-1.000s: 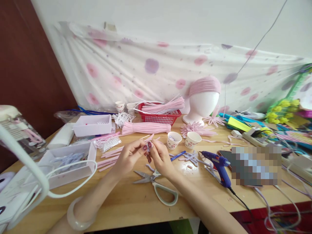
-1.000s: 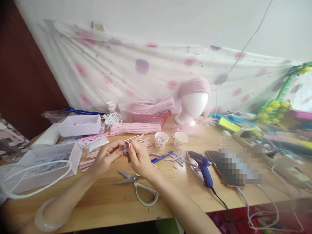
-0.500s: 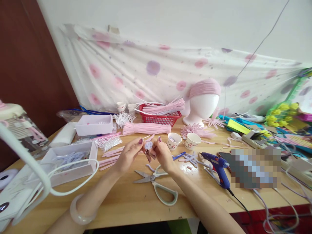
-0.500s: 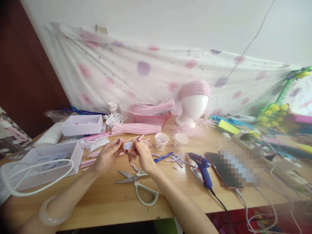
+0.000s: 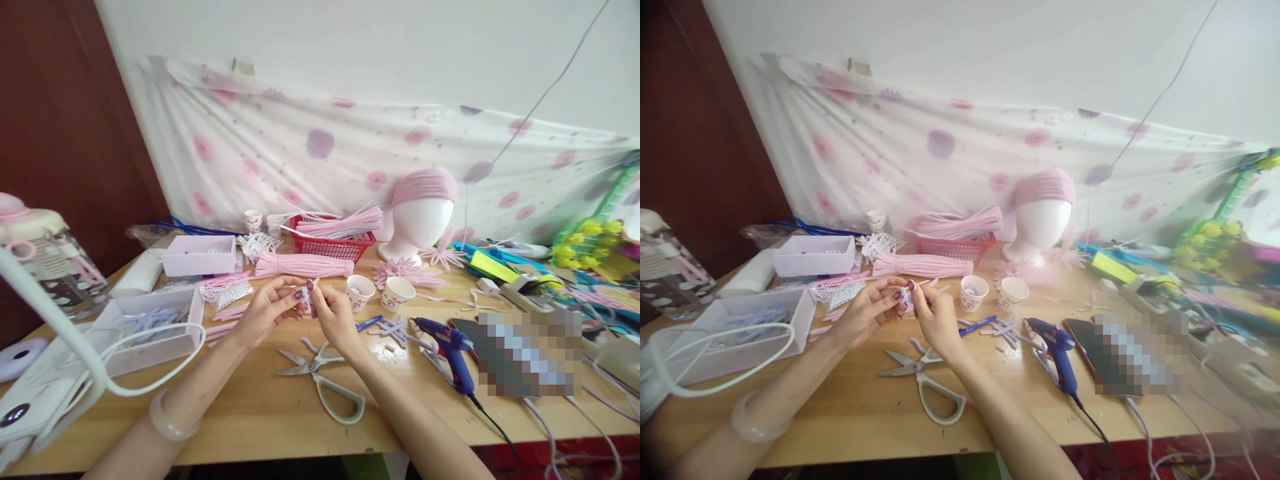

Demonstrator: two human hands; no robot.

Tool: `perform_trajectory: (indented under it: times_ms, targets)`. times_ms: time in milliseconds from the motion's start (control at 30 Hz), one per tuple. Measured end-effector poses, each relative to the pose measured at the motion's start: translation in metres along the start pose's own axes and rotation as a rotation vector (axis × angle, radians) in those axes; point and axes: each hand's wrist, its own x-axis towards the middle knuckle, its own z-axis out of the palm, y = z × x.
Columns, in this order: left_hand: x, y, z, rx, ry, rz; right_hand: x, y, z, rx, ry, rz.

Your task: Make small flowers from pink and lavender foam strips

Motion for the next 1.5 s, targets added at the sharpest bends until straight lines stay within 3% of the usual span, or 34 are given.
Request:
perform_trajectory:
  times_ms: [133, 300, 400, 500, 633, 767, 1033, 1200, 1267, 1400, 1500]
  targets:
    - [0.002, -0.002, -0.001, -0.107, -0.039, -0.118, 0.0, 0.003, -0.001, -0.1, 0.067, -0.04]
    - [0.006, -0.003, -0.01, -0.26, 0.081, -0.23, 0.001, 0.004, -0.007, -0.173, -0.03, -0.121]
    - [0.005, 0.0, -0.017, -0.295, 0.076, -0.251, 0.002, 0.002, -0.011, -0.059, -0.121, -0.175]
    - [0.004, 0.004, -0.021, -0.309, 0.045, -0.27, 0.003, 0.0, -0.013, 0.153, -0.143, -0.079]
    - [0.003, 0.006, -0.02, -0.311, 0.006, -0.275, 0.007, 0.001, -0.013, 0.324, -0.062, 0.061]
    - [0.004, 0.0, -0.018, -0.307, -0.012, -0.248, 0.011, 0.003, -0.015, 0.298, 0.001, 0.102]
    - [0.003, -0.005, -0.015, -0.294, -0.033, -0.19, 0.01, 0.008, -0.018, 0.148, 0.042, -0.04]
    - [0.001, -0.003, -0.013, -0.262, -0.046, -0.174, 0.009, 0.008, -0.018, 0.172, 0.044, -0.036]
    - [0.001, -0.003, -0.012, -0.244, -0.054, -0.17, 0.01, 0.005, -0.019, 0.229, -0.001, 0.008]
    - [0.0, -0.003, -0.011, -0.188, -0.072, -0.171, 0.011, -0.001, -0.019, 0.431, -0.247, 0.139]
    - [-0.001, -0.002, -0.011, -0.136, -0.082, -0.182, 0.012, -0.003, -0.021, 0.46, -0.298, 0.134]
